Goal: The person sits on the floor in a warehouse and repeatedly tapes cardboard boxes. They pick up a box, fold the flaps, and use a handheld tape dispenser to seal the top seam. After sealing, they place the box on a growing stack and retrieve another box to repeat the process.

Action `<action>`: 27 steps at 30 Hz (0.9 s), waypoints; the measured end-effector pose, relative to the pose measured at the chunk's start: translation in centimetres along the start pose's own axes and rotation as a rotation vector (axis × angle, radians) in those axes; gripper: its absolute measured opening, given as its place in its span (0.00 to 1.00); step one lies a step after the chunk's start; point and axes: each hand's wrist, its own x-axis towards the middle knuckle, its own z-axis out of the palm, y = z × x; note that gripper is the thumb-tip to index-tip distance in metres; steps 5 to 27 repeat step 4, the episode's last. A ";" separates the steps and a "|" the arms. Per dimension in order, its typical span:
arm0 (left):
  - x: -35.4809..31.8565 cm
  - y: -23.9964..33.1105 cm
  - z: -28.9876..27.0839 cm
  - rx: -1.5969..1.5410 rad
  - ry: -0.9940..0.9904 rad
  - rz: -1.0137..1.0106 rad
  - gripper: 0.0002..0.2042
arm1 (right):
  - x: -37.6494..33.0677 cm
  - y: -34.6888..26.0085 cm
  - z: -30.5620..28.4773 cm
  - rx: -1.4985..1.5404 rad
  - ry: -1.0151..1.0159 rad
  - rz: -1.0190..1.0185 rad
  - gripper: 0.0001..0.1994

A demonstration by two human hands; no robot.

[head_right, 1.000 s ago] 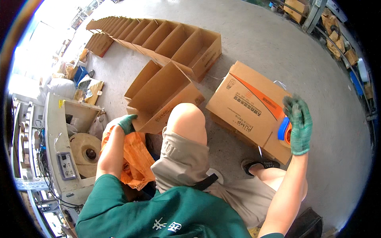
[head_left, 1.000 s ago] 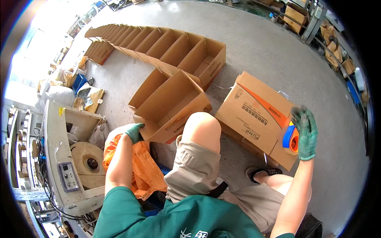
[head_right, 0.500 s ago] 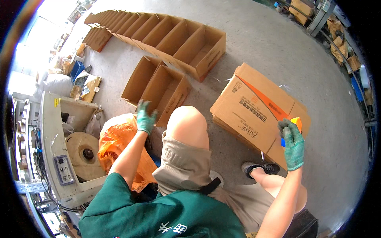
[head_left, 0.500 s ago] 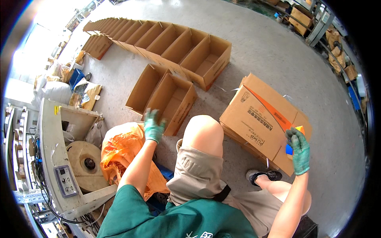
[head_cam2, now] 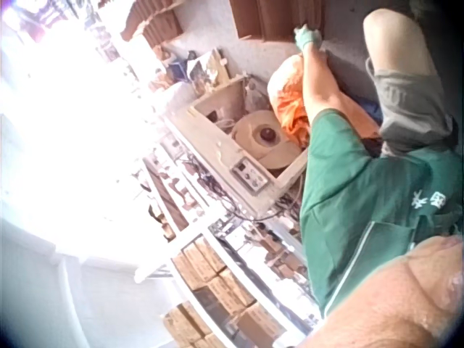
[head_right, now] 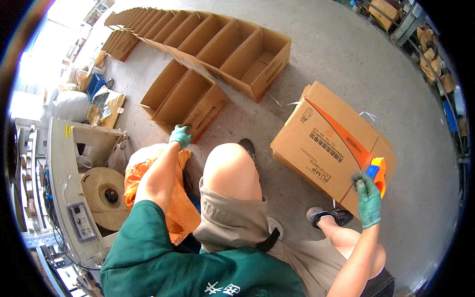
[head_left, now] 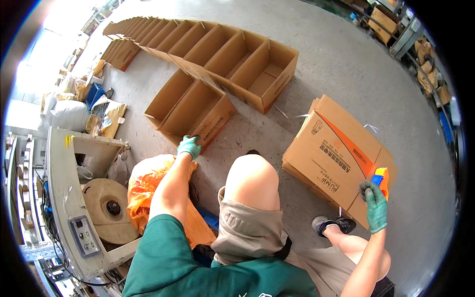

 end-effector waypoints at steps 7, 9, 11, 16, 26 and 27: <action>3.9 -1.7 -0.9 0.015 0.026 -0.044 0.25 | -0.1 1.2 -0.1 0.003 0.021 0.061 0.15; 3.9 -1.7 -0.9 0.015 0.026 -0.044 0.25 | -0.1 1.2 -0.1 0.003 0.021 0.061 0.15; 3.9 -1.7 -0.9 0.015 0.026 -0.044 0.25 | -0.1 1.2 -0.1 0.003 0.021 0.061 0.15; 3.9 -1.7 -0.9 0.015 0.026 -0.044 0.25 | -0.1 1.2 -0.1 0.003 0.021 0.061 0.15; 3.9 -1.7 -0.9 0.015 0.026 -0.044 0.25 | -0.1 1.2 -0.1 0.003 0.021 0.061 0.15; 3.9 -1.7 -0.9 0.015 0.026 -0.044 0.25 | -0.1 1.2 -0.1 0.003 0.021 0.061 0.15</action>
